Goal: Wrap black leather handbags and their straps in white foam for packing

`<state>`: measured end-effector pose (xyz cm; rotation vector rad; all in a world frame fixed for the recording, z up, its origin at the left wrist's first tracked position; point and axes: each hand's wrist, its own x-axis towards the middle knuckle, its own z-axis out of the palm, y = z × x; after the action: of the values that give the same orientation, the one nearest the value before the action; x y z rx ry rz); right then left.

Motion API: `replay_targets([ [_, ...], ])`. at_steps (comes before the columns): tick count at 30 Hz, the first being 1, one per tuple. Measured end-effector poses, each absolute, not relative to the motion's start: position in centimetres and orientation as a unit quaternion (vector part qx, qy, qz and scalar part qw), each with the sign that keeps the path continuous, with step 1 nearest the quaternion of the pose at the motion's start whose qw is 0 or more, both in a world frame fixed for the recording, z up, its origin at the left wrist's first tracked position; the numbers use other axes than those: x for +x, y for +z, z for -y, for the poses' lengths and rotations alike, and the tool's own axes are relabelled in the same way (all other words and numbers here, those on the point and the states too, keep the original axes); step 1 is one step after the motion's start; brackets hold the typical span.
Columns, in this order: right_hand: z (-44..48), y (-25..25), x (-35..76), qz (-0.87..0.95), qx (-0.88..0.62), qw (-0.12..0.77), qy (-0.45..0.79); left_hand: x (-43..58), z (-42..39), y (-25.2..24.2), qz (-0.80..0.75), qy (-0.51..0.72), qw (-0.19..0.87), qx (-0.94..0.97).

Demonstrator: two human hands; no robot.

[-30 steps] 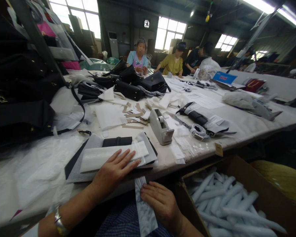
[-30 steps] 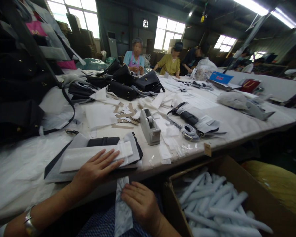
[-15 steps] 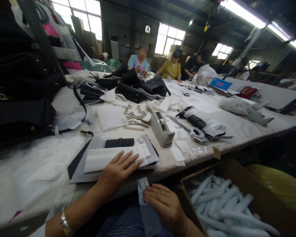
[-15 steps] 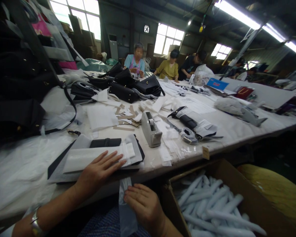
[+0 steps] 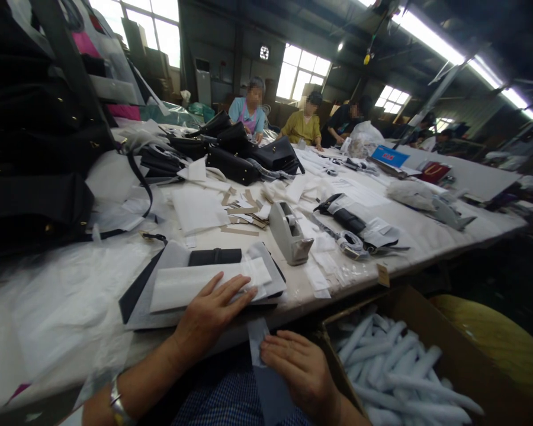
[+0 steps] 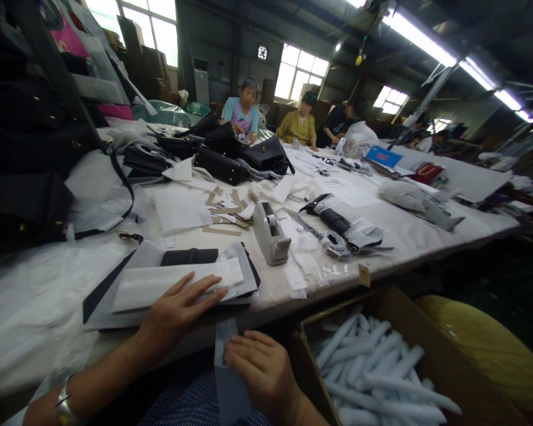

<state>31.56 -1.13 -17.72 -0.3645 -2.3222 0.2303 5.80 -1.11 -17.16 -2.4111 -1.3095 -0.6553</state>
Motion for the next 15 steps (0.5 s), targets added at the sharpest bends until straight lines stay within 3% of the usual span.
replay_targets([
  [8, -4.1, -13.0, 29.8, 0.917, -0.140, 0.361, 0.091, 6.3, 1.4, -17.8, 0.466, -0.278, 0.130, -0.830],
  [15, -7.9, -11.4, 27.6, 0.929, -0.197, 0.270, 0.159, 6.8, 1.4, -17.8, 0.478, -0.342, 0.142, -0.796],
])
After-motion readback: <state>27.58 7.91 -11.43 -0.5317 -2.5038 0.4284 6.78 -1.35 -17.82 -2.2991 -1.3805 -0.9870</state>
